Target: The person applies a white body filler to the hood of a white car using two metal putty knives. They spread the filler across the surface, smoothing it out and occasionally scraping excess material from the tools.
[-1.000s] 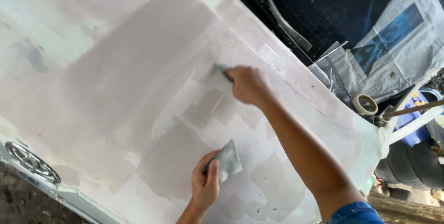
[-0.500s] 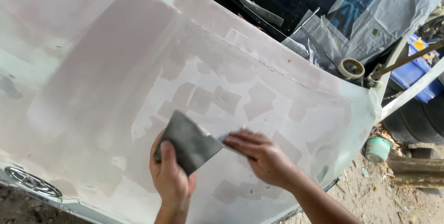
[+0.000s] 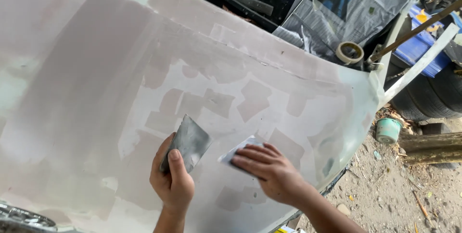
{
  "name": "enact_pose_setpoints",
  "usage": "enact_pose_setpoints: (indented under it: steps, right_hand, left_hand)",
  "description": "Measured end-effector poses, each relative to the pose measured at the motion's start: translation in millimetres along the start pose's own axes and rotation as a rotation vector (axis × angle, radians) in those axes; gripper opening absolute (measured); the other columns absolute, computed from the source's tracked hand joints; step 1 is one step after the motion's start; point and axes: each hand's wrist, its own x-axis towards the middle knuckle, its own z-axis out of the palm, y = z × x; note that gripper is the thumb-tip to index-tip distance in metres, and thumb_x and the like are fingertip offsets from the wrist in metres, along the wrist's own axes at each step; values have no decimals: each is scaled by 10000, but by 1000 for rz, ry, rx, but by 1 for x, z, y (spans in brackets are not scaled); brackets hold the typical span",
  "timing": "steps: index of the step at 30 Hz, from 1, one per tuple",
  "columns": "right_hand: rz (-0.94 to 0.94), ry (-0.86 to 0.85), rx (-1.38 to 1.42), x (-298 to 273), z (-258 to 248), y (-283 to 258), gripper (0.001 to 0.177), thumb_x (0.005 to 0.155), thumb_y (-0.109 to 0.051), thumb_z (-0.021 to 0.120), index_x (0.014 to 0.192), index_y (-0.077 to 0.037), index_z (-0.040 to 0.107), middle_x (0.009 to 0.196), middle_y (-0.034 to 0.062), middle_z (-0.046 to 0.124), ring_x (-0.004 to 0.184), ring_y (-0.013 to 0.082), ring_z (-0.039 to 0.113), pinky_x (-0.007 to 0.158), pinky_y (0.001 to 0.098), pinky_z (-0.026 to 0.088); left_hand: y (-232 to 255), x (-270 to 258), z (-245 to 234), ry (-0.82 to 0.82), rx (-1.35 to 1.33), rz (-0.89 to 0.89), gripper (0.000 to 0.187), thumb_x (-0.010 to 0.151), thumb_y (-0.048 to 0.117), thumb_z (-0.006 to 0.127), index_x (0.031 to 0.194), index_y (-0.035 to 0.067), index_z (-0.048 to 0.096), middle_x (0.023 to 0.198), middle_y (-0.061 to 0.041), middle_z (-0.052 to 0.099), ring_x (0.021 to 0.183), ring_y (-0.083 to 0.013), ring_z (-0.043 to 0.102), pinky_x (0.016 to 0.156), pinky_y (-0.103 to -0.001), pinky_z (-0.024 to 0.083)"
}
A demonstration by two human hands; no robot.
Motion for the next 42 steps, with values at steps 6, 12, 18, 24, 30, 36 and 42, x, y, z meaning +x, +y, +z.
enact_pose_setpoints:
  steps: [6,12,18,24,30,36,42]
  right_hand:
    - [395,279,55,14,-51,94,443,947,-19,533,1350,-149,664,1309,132,688,1159,317,681,979,423,547]
    - [545,88,-170,84,-87,160,422,961,-40,509,1314,-188,686,1287,93,708,1113,343,676,936,449,550]
    - [472,-72,-231,74,-67,179,567,791,29,510,1282,-184,696,1300,62,695,1165,316,640,945,447,533]
    - [481,-230,-215,65,-96,160,557,839,3,505,1289,-258,703,1284,25,706,1165,285,658,954,434,546]
    - [387,-133,-223,113,-84,145,579,866,46,472,1324,-246,675,1321,18,691,1135,283,674,928,434,558]
    - [246,-140,-234,60,-64,167,589,753,58,523,1255,-194,698,1272,33,712,1156,310,648,895,447,550]
    - [512,-373,-194,77,-105,126,582,884,2,472,1323,-319,681,1291,-14,710,1154,256,675,977,424,547]
  left_hand:
    - [-62,-21,19,-127,-86,-161,364,1063,185,506,1276,-76,646,1157,-85,702,1030,-145,628,923,-267,504]
    - [-121,-47,6,-241,-125,-147,365,1081,186,507,1311,-62,644,1072,-79,705,962,-130,612,906,-251,500]
    - [-117,-43,5,-233,-139,-133,368,1086,206,512,1307,-61,635,1136,-90,710,1006,-132,624,935,-262,504]
    - [-107,-39,14,-253,-138,-98,361,1084,218,509,1296,-50,627,1161,-106,719,1064,-150,655,975,-279,522]
    - [-103,-39,14,-232,-124,-113,370,1085,224,510,1292,-53,641,1137,-95,719,1049,-146,644,965,-273,509]
    - [-121,-43,8,-169,-117,-146,370,1098,230,525,1289,-60,654,1084,-89,707,992,-144,614,943,-273,501]
    - [-93,-36,20,-166,-87,-145,391,1071,265,511,1262,-45,655,1120,-88,719,1049,-159,644,951,-295,522]
